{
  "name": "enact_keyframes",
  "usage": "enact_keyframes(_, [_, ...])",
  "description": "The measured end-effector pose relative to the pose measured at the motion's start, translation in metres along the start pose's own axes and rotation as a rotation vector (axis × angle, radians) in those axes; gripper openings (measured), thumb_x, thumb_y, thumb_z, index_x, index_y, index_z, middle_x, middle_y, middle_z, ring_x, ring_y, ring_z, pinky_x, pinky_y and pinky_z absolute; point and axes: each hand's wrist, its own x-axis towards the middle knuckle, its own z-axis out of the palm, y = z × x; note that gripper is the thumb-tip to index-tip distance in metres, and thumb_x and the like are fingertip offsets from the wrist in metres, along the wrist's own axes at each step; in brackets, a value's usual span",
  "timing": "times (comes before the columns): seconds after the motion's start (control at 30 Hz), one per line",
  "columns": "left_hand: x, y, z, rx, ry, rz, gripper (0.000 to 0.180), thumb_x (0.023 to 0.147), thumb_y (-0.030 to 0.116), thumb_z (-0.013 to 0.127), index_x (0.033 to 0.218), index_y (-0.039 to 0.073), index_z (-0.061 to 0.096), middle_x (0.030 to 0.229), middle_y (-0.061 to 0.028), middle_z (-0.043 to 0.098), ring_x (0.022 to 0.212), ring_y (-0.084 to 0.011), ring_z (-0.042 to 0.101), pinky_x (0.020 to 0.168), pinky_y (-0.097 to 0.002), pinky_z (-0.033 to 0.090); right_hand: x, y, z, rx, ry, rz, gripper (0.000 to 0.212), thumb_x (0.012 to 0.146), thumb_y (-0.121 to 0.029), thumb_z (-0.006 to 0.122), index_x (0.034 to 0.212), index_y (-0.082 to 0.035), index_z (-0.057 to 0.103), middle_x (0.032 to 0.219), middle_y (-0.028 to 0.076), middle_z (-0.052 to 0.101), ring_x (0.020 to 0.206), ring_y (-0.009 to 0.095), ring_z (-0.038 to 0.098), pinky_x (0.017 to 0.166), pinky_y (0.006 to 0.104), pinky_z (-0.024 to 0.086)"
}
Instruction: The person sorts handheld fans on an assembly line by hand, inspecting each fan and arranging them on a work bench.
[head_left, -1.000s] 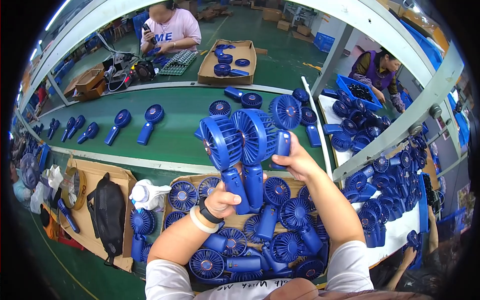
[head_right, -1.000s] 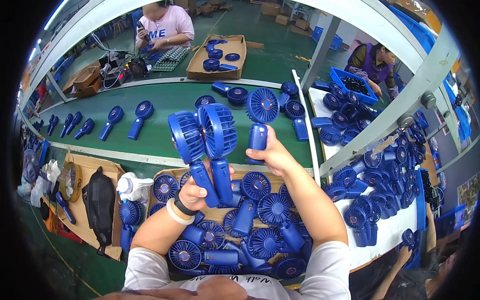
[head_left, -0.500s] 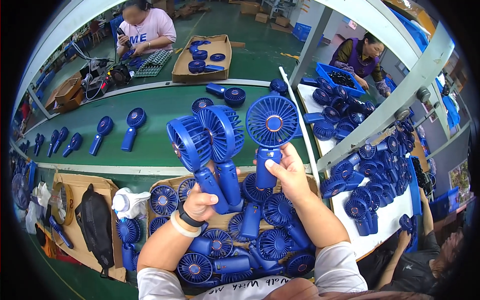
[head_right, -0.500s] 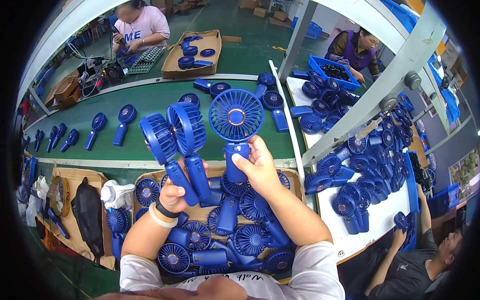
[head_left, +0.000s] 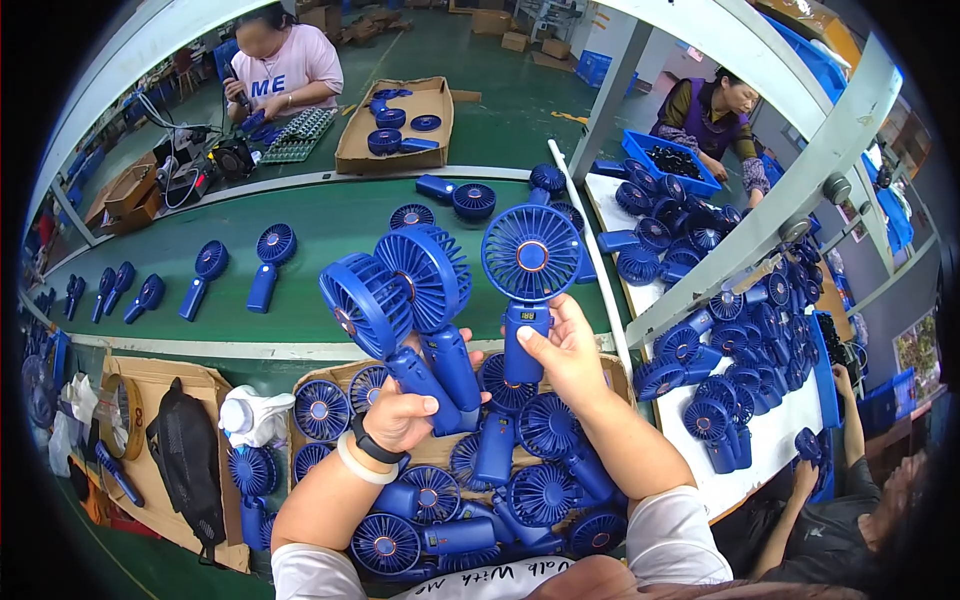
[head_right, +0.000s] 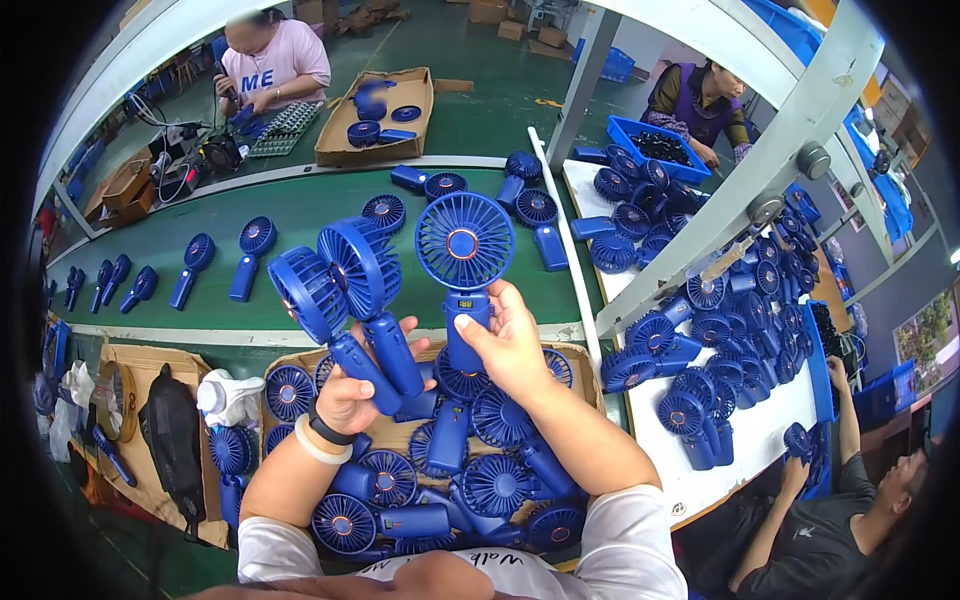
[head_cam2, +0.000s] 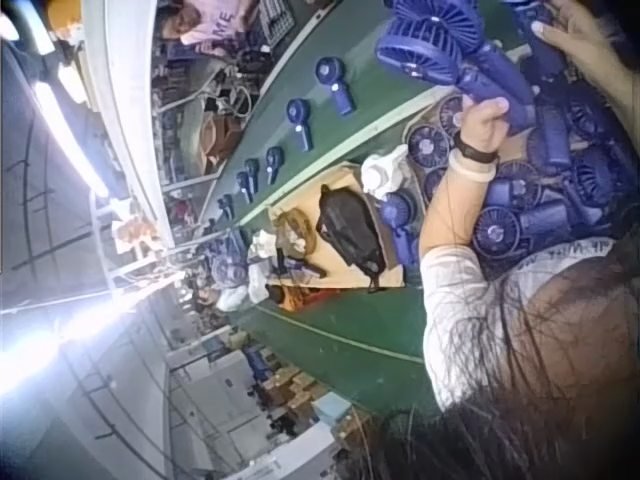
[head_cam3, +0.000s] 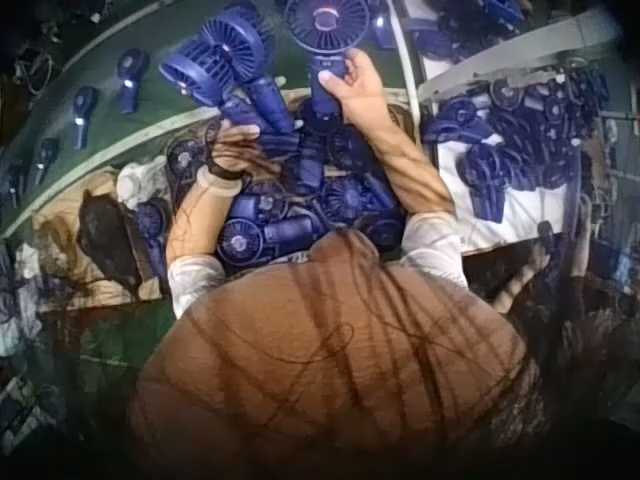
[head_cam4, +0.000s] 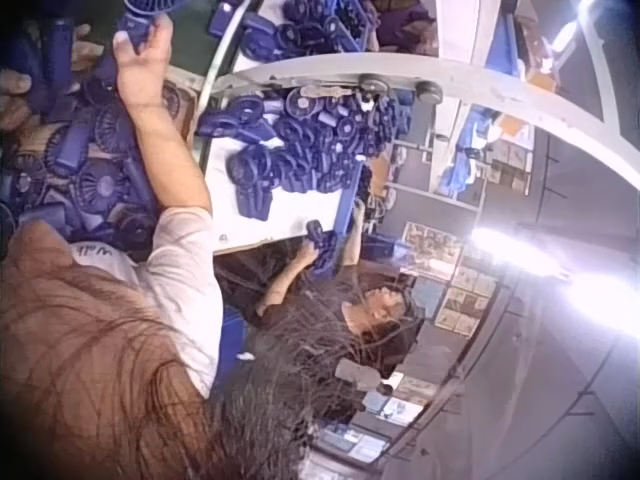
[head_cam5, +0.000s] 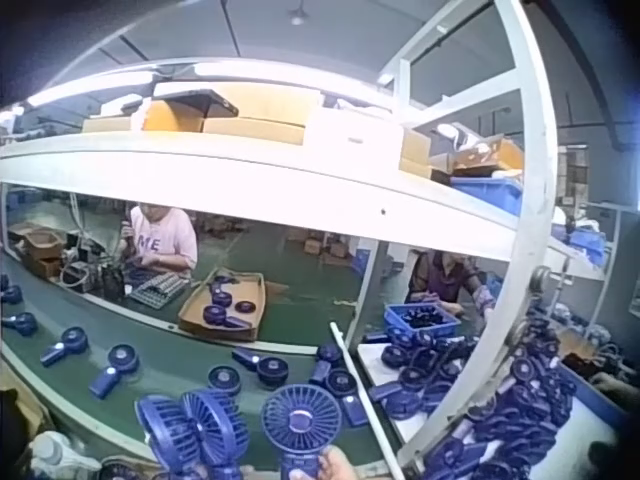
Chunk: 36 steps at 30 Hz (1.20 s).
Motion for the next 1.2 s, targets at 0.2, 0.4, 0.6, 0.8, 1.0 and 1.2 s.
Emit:
enact_keyframes(0.2, [0.0, 0.003, 0.001, 0.025, -0.061, -0.039, 0.09, 0.064, 0.006, 0.067, 0.14, 0.013, 0.019, 0.136, -0.0132, 0.033, 0.122, -0.0317, 0.041, 0.095, -0.0555, 0.04, -0.016, 0.001, 0.021, -0.15, -0.14, -0.04, 0.058, 0.077, 0.004, 0.064, 0.122, 0.001, 0.028, 0.123, 0.013, 0.034, 0.112, 0.022, 0.047, 0.093, 0.037, 0.045])
enact_keyframes(0.4, [-0.001, -0.002, 0.016, 0.88, 0.032, 0.019, 0.076, 0.07, 0.01, 0.071, 0.133, 0.001, 0.029, 0.119, -0.0084, 0.05, 0.109, -0.0199, 0.05, 0.097, -0.0369, 0.038, -0.016, 0.009, 0.023, -0.161, -0.41, -0.197, 0.094, 0.069, -0.018, 0.079, 0.138, 0.0, 0.018, 0.141, 0.014, 0.019, 0.129, 0.025, 0.027, 0.104, 0.0375, 0.031])
enact_keyframes(0.6, [-0.023, 0.014, 0.101, 1.719, -0.164, -0.021, 0.12, 0.064, 0.025, 0.08, 0.135, -0.009, -0.011, 0.134, -0.0389, 0.009, 0.129, -0.0498, 0.014, 0.108, -0.0479, 0.017, -0.019, -0.018, 0.003, 0.628, -0.43, 0.362, 0.085, 0.061, -0.033, 0.076, 0.13, -0.002, 0.038, 0.125, 0.015, 0.049, 0.113, 0.028, 0.051, 0.097, 0.0407, 0.041])
enact_keyframes(0.8, [-0.05, 0.046, 0.09, 1.546, -0.06, -0.006, 0.102, 0.069, 0.021, 0.076, 0.138, -0.004, 0.004, 0.136, -0.0305, 0.02, 0.129, -0.0418, 0.022, 0.107, -0.0442, 0.021, -0.034, -0.047, 0.006, 0.835, -0.354, 0.282, 0.101, 0.06, -0.057, 0.07, 0.134, -0.002, 0.028, 0.123, 0.023, 0.043, 0.111, 0.037, 0.048, 0.09, 0.0524, 0.043])
enact_keyframes(1.0, [-0.082, 0.036, 0.079, 1.555, -0.03, -0.141, 0.106, 0.07, 0.015, 0.075, 0.14, 0.005, -0.005, 0.142, -0.0222, 0.012, 0.132, -0.0389, 0.018, 0.1, -0.0477, 0.032, -0.055, -0.053, -0.005, 0.902, -0.373, 0.275, 0.098, 0.063, -0.059, 0.068, 0.133, -0.002, 0.029, 0.125, 0.021, 0.042, 0.113, 0.035, 0.045, 0.089, 0.0495, 0.043])
enact_keyframes(1.2, [-0.114, 0.024, 0.081, 1.851, -0.25, -0.248, 0.087, 0.068, 0.03, 0.075, 0.133, 0.001, 0.024, 0.131, -0.0304, 0.027, 0.125, -0.0465, 0.025, 0.104, -0.0477, 0.024, -0.089, -0.064, -0.024, 0.933, -0.301, 0.267, 0.098, 0.065, -0.058, 0.067, 0.135, -0.003, 0.027, 0.129, 0.024, 0.038, 0.115, 0.038, 0.044, 0.092, 0.0531, 0.04])
